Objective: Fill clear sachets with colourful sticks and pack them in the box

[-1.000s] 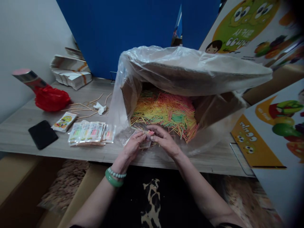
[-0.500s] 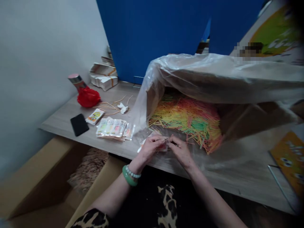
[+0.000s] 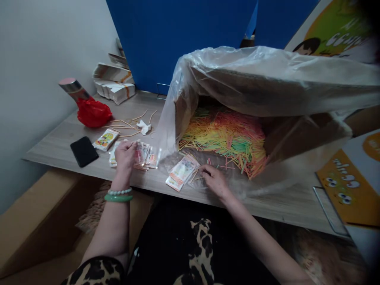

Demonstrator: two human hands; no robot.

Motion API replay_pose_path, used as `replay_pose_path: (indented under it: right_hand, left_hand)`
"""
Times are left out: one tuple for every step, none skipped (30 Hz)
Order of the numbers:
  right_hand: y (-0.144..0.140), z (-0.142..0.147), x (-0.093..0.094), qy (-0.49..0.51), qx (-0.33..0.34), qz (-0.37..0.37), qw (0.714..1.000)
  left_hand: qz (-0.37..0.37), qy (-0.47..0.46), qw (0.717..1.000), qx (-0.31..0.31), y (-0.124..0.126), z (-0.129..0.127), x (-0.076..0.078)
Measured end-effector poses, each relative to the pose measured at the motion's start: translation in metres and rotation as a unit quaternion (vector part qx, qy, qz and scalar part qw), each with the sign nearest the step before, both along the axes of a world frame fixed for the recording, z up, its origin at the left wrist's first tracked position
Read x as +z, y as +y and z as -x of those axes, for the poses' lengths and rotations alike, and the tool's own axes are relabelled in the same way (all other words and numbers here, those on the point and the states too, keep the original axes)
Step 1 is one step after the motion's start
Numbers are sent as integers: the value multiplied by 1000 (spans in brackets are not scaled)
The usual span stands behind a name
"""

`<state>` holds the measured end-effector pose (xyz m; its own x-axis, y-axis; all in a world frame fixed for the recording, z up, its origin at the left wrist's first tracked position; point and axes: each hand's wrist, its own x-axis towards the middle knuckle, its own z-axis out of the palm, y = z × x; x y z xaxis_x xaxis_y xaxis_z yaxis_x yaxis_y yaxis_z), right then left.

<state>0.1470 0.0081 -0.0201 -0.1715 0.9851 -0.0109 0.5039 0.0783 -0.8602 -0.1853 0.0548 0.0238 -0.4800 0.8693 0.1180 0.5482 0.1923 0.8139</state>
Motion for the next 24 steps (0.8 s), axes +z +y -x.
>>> replay_pose_path:
  right_hand:
    - [-1, 3, 1, -14, 6, -16, 1000]
    - [-1, 5, 1, -28, 7, -30, 999]
    - [-1, 7, 1, -39, 6, -42, 998]
    - [-1, 9, 1, -47, 3, -51, 998]
    - [-1, 9, 1, -50, 1, -53, 997]
    - [-1, 8, 1, -49, -2, -51, 997]
    - [-1, 5, 0, -46, -4, -47, 998]
    - [0, 0, 0, -44, -3, -42, 998]
    - [2, -7, 1, -49, -1, -40, 998]
    - [3, -17, 2, -62, 2, -40, 997]
    - [4, -29, 5, -86, 0, -42, 995]
    - [6, -44, 9, -120, -10, -47, 992]
    - [6, -60, 13, -161, -29, -50, 985]
    - [7, -78, 18, -209, -57, -51, 975]
    - [7, -95, 23, -259, -89, -51, 960]
    - [6, -112, 27, -312, -118, -45, 942]
    - [6, -127, 30, -362, -140, -33, 921]
    - [7, -140, 32, -402, -152, -19, 903]
    - [7, -150, 33, -430, -152, -10, 890]
    - [8, -157, 32, -446, -147, -5, 883]
    - [9, -162, 31, -452, -139, -3, 881]
    - [10, -164, 30, -455, -132, -4, 881]
    - [11, -165, 29, -462, -126, -6, 878]
    - [11, -165, 28, -478, -118, -6, 871]
  left_hand:
    - [21, 96, 995, 23, 1, 3, 1]
    - [33, 183, 981, 46, 0, 3, 3]
    - [32, 256, 964, 66, -2, -1, 5]
    - [27, 310, 948, 73, -6, -8, 6]
    - [15, 344, 936, 68, -10, -19, 6]
    - [1, 359, 932, 49, -15, -32, 5]
    - [-6, 357, 934, 12, -21, -47, 3]
    - [-7, 341, 939, -35, -26, -62, -1]
    - [2, 322, 942, -98, -31, -78, -6]
    - [22, 308, 939, -153, -35, -94, -12]
    - [49, 306, 931, -194, -38, -107, -18]
    - [77, 315, 920, -222, -39, -119, -24]
    - [104, 329, 909, -234, -39, -128, -29]
    - [125, 344, 900, -238, -37, -134, -34]
    - [138, 353, 895, -237, -35, -138, -37]
    - [145, 351, 895, -235, -33, -140, -40]
    - [149, 341, 899, -230, -30, -139, -43]
    - [150, 323, 907, -224, -28, -138, -44]
    - [149, 301, 916, -218, -26, -136, -45]
    - [148, 279, 925, -211, -24, -135, -45]
    - [147, 257, 933, -203, -23, -133, -45]
    - [146, 239, 940, -196, -23, -132, -44]
    - [147, 225, 944, -189, -22, -131, -43]
    - [148, 216, 948, -181, -22, -131, -42]
